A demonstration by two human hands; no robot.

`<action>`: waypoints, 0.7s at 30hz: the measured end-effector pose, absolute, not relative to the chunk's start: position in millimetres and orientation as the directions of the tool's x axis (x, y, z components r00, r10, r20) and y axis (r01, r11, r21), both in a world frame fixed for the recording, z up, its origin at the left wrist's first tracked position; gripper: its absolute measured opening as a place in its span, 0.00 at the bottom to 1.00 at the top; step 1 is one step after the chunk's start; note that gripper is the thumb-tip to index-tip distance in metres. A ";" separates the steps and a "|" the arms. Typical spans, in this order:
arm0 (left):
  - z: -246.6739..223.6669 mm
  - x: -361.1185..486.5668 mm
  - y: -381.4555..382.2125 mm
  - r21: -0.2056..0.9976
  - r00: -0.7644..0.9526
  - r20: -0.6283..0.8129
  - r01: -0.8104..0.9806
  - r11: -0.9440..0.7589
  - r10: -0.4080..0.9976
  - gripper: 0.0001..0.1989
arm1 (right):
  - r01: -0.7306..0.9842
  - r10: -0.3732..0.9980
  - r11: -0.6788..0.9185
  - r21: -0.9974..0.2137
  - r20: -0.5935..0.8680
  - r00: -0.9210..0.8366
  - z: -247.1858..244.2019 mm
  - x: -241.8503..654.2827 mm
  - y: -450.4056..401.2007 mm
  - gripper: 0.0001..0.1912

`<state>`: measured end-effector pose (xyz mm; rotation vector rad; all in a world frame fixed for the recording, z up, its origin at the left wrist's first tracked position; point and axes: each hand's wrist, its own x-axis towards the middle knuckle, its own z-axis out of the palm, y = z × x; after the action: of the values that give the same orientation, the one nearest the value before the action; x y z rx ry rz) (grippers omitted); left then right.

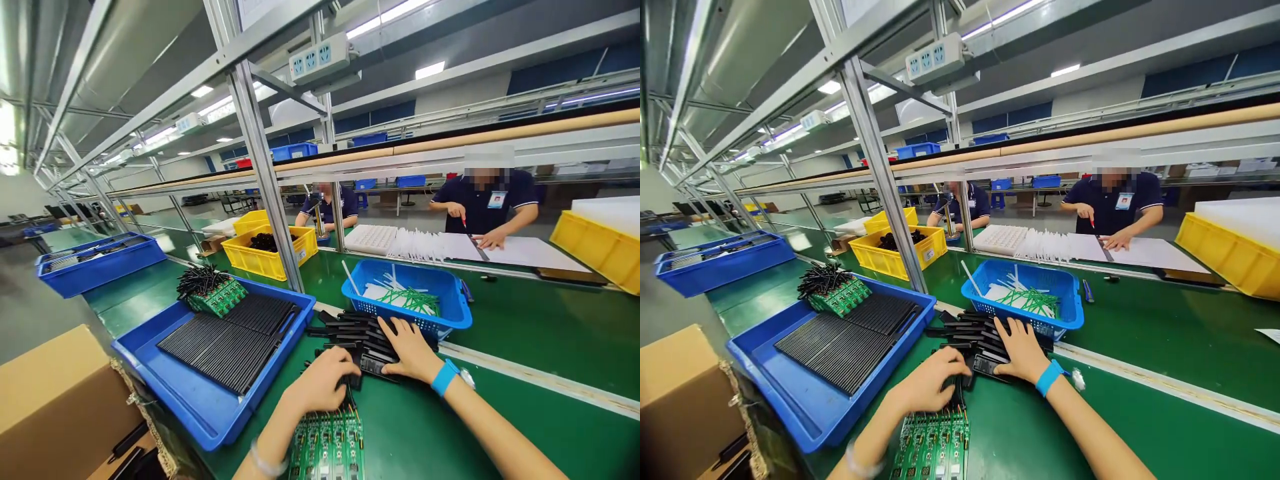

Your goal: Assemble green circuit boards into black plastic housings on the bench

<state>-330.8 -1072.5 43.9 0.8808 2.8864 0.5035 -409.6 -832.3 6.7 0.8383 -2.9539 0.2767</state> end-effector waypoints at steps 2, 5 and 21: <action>45.7 -303.2 -1076.2 0.346 -0.905 -0.008 0.396 0.851 0.424 0.14 | -0.549 -0.536 0.812 -0.198 0.121 -0.836 12.0 -393.6 -835.4 0.47; 38.4 -271.7 -1090.5 0.258 -0.994 -0.098 0.026 0.966 0.053 0.14 | -0.573 -0.576 0.760 -0.306 0.092 -0.813 10.5 -355.3 -845.5 0.23; 0.3 -215.8 -1116.8 0.800 -0.946 -0.304 -0.189 -0.570 -0.114 0.30 | -0.074 -0.470 0.294 -0.953 -0.076 -0.880 -20.1 -263.6 -896.2 0.23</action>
<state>-215.8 -1116.8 0.3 -0.5064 1.4361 2.6986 -263.6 -896.2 -20.1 0.6139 -2.7839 2.0152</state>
